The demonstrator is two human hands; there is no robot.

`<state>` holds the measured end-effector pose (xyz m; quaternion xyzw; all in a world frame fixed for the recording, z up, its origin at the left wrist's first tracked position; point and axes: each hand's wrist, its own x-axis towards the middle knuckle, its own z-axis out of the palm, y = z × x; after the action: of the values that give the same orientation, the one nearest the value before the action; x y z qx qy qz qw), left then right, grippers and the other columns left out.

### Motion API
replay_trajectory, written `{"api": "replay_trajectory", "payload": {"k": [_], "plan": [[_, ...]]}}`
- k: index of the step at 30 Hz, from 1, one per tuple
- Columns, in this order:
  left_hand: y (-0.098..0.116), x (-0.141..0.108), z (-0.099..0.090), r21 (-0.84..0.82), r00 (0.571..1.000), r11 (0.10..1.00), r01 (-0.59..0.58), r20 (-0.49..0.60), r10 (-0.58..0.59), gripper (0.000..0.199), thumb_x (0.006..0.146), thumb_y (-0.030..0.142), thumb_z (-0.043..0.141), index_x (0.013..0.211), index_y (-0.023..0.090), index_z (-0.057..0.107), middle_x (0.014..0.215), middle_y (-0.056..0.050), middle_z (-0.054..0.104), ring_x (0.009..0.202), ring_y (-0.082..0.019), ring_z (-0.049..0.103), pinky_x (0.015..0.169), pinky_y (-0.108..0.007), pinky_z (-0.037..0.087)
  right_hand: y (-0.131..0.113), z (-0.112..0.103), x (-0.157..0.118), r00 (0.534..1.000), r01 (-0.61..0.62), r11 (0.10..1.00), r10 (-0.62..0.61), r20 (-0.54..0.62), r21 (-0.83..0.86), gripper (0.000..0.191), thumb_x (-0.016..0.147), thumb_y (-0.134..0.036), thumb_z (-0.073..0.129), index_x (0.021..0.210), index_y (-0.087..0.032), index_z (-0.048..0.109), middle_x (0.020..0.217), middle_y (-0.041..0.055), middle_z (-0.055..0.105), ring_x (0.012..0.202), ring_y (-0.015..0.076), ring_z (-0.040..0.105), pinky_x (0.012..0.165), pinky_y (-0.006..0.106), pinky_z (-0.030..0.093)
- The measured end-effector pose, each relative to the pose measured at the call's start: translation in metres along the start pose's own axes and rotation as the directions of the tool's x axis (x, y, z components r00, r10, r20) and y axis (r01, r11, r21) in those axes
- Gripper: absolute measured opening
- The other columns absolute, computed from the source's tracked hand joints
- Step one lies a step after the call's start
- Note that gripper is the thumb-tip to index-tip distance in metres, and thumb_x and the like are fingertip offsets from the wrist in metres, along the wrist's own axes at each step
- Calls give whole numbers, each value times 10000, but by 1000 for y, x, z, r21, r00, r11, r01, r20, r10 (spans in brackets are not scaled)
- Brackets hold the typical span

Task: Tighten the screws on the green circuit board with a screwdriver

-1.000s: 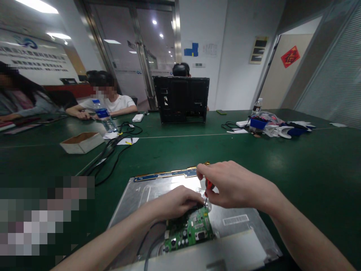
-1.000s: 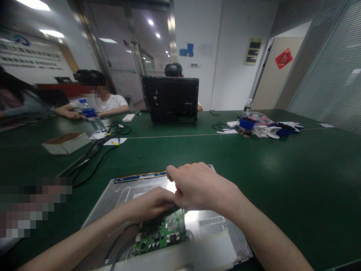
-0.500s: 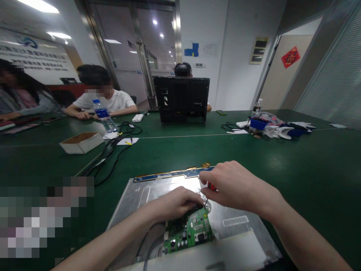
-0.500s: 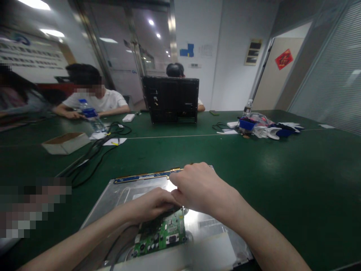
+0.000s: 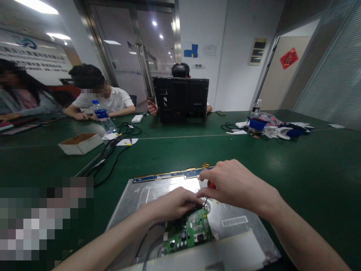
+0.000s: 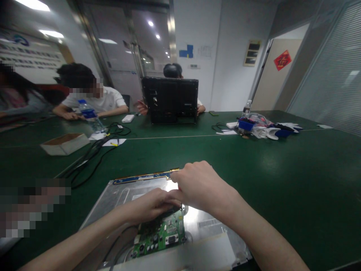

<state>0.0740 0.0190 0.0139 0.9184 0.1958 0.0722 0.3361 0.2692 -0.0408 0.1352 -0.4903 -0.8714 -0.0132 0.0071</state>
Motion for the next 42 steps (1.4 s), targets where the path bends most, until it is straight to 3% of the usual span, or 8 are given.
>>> {"api": "replay_trajectory", "payload": {"k": [6, 9, 16, 20, 28, 33, 39, 42], "plan": [[4, 0, -2, -55, 1000, 998, -13, 5, 14, 393, 871, 29, 499, 1140, 245, 688, 1068, -7, 732, 943, -182, 669, 808, -233, 459, 1, 2, 0, 1000, 11, 1000, -11, -16, 7, 168, 873, -318, 536, 990, -208, 587, 780, 37, 699, 649, 182, 622, 506, 277, 219], [6, 1, -2, -67, 1000, 998, -17, 6, 17, 401, 854, 5, 500, 1125, 227, 694, 1037, -5, 736, 914, -173, 669, 784, -223, 455, 1, 2, -2, 999, 53, 997, -52, -13, 61, 226, 818, -251, 561, 1030, -188, 514, 834, 38, 697, 689, 187, 627, 520, 278, 253], [8, 1, -3, -36, 1000, 999, 6, 14, -5, 355, 884, 43, 500, 1127, 219, 690, 1052, -29, 736, 928, -186, 674, 797, -240, 461, 3, 1, -4, 1000, 0, 998, 1, -14, 61, 320, 841, -458, 617, 1034, -206, 582, 803, 39, 717, 712, 231, 660, 507, 281, 261], [5, 0, -3, 5, 1000, 1000, -6, 5, 6, 357, 887, 58, 504, 1134, 240, 687, 1112, -31, 718, 972, -194, 665, 832, -251, 454, 3, 2, -1, 1000, -22, 999, 22, -13, 31, 310, 903, -499, 533, 994, -227, 650, 817, 54, 729, 737, 230, 672, 542, 286, 306], [6, 1, -3, -66, 1000, 998, -24, 7, 25, 336, 901, 94, 504, 1143, 241, 686, 1054, -15, 737, 939, -185, 670, 803, -237, 464, 3, 2, -4, 1000, 24, 997, -24, 0, 71, 244, 840, -273, 560, 1072, -196, 556, 819, 35, 704, 709, 209, 645, 534, 291, 296], [10, 2, -5, -61, 1000, 998, -16, 9, 17, 345, 888, 74, 503, 1118, 239, 699, 1032, -9, 742, 917, -183, 674, 778, -231, 459, 4, -1, -8, 996, 80, 989, -84, 20, 128, 158, 841, -219, 559, 996, -199, 528, 933, 38, 699, 795, 195, 643, 578, 286, 339], [8, 1, -5, -27, 1000, 1000, -4, 12, 5, 369, 864, 52, 501, 1116, 242, 692, 1020, 12, 741, 851, -171, 665, 762, -227, 453, 3, -1, -5, 1000, 22, 995, -23, 9, 97, 273, 828, -433, 637, 1014, -236, 614, 846, 31, 716, 748, 219, 647, 543, 278, 299], [6, 0, -4, -12, 1000, 1000, -4, 9, 4, 339, 895, 94, 500, 1130, 250, 688, 1080, -10, 727, 923, -185, 661, 807, -242, 449, 3, -2, -2, 1000, -5, 997, 4, 8, 72, 260, 902, -465, 538, 907, -245, 677, 752, 24, 710, 693, 204, 639, 527, 279, 261]]}}
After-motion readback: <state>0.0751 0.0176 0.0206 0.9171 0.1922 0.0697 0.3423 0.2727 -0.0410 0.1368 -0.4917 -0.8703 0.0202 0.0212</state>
